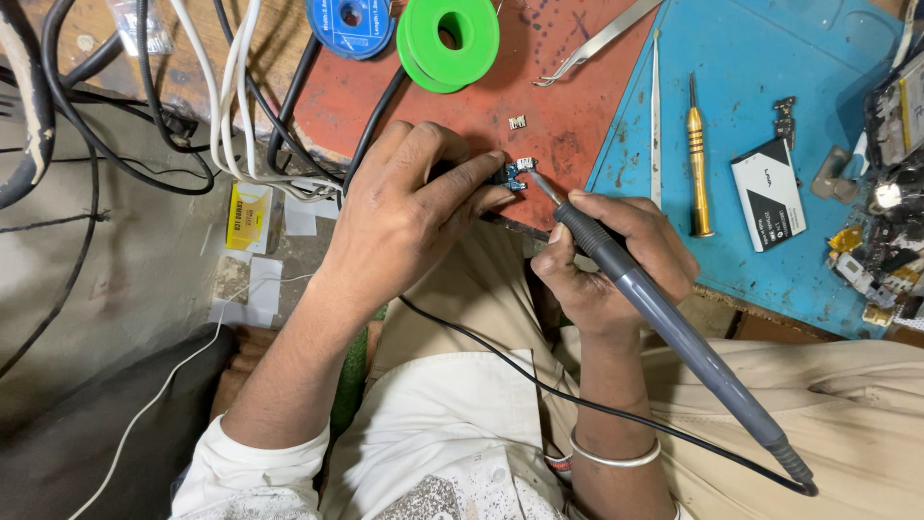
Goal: The person solders a small component onto a circuit board using a soldering iron, holding the board steady with the other hand and repositioning it between solder joints. They then pick up a disassembled phone, place the board into the phone body, and press it into place.
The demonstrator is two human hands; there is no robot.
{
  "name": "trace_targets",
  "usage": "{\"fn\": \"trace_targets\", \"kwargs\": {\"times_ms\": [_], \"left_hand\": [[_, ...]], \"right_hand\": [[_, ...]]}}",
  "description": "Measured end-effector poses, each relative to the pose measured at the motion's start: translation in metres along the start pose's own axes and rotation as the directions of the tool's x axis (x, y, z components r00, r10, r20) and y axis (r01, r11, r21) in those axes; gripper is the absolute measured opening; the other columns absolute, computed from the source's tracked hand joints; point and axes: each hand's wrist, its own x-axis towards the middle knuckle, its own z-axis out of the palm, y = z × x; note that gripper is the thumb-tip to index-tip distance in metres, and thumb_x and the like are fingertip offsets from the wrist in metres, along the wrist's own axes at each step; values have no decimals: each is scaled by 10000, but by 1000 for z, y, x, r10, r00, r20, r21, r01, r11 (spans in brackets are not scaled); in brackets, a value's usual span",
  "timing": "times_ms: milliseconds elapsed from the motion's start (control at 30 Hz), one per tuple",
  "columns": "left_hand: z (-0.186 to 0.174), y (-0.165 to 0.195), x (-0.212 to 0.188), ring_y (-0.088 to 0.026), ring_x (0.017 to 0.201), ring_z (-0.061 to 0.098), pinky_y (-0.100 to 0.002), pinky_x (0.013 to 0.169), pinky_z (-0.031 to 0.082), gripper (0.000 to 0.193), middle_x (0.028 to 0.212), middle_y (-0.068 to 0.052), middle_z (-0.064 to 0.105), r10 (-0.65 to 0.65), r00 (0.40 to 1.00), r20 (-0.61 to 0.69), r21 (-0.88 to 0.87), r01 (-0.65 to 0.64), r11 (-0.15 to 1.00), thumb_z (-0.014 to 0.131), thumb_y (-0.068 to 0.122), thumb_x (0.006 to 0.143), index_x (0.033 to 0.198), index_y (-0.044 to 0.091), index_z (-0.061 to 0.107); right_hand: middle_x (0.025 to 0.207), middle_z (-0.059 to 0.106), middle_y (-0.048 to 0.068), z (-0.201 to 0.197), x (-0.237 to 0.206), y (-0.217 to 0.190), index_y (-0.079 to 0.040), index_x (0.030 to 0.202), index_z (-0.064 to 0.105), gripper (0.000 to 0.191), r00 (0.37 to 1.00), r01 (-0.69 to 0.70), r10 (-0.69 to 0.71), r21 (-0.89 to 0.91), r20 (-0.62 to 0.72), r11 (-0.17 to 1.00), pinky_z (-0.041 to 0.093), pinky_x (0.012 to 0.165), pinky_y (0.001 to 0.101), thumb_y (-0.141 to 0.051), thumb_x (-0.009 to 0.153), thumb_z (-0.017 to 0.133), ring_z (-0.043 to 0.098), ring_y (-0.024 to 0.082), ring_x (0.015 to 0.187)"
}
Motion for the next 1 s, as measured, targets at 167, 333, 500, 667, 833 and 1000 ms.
{"fn": "trace_targets", "kwargs": {"times_ms": [167, 333, 500, 667, 833, 1000], "left_hand": [[0, 1, 1, -263, 916, 577, -396, 800, 497, 331, 1013, -63, 605, -5, 1000, 0, -1, 5, 1000, 873, 200, 920, 1186, 46, 750], [0, 0, 1, -268, 919, 576, -400, 799, 494, 336, 1019, -73, 597, -4, 1000, 14, 4, 4, 1000, 866, 196, 922, 1195, 40, 747], [0, 0, 0, -271, 927, 576, -399, 803, 497, 338, 1028, -74, 594, 6, 1000, 18, 16, -6, 1000, 862, 185, 926, 1209, 42, 742], [-1, 1, 1, -271, 925, 573, -398, 803, 499, 333, 1030, -76, 591, 6, 1000, 22, 20, -7, 1000, 856, 178, 931, 1213, 40, 742], [-1, 1, 1, -269, 936, 576, -397, 810, 500, 331, 1046, -74, 598, 6, 1000, 18, 21, -6, 1000, 851, 177, 938, 1217, 40, 738], [0, 2, -1, -269, 932, 576, -397, 812, 503, 335, 1040, -76, 595, -5, 1000, 30, 26, 4, 1000, 849, 174, 932, 1218, 39, 739]], "right_hand": [[936, 729, 82, -1, 0, 0, -21, 1137, 708, 247, 1000, -9, 8, 45, 8, 999, 611, 736, 274, -211, 1009, 799, 737, 179, 820], [935, 717, 82, -3, 1, -1, -20, 1144, 717, 261, 999, -34, 32, 66, 30, 997, 605, 727, 271, -213, 996, 810, 729, 169, 815], [929, 712, 87, -3, 1, 0, -23, 1136, 721, 264, 999, -24, 22, 67, 30, 997, 601, 718, 269, -216, 980, 813, 721, 168, 803], [923, 715, 80, -2, 2, -1, -19, 1133, 725, 264, 999, -28, 26, 73, 29, 997, 598, 718, 271, -212, 978, 814, 720, 174, 801], [920, 722, 79, -1, 1, -1, -24, 1139, 728, 266, 999, -23, 21, 57, 32, 998, 600, 730, 274, -216, 977, 815, 724, 179, 809], [874, 712, 68, -3, -5, 4, -15, 1150, 717, 313, 996, -84, 81, 165, 22, 983, 583, 704, 258, -235, 953, 821, 707, 147, 769]]}}
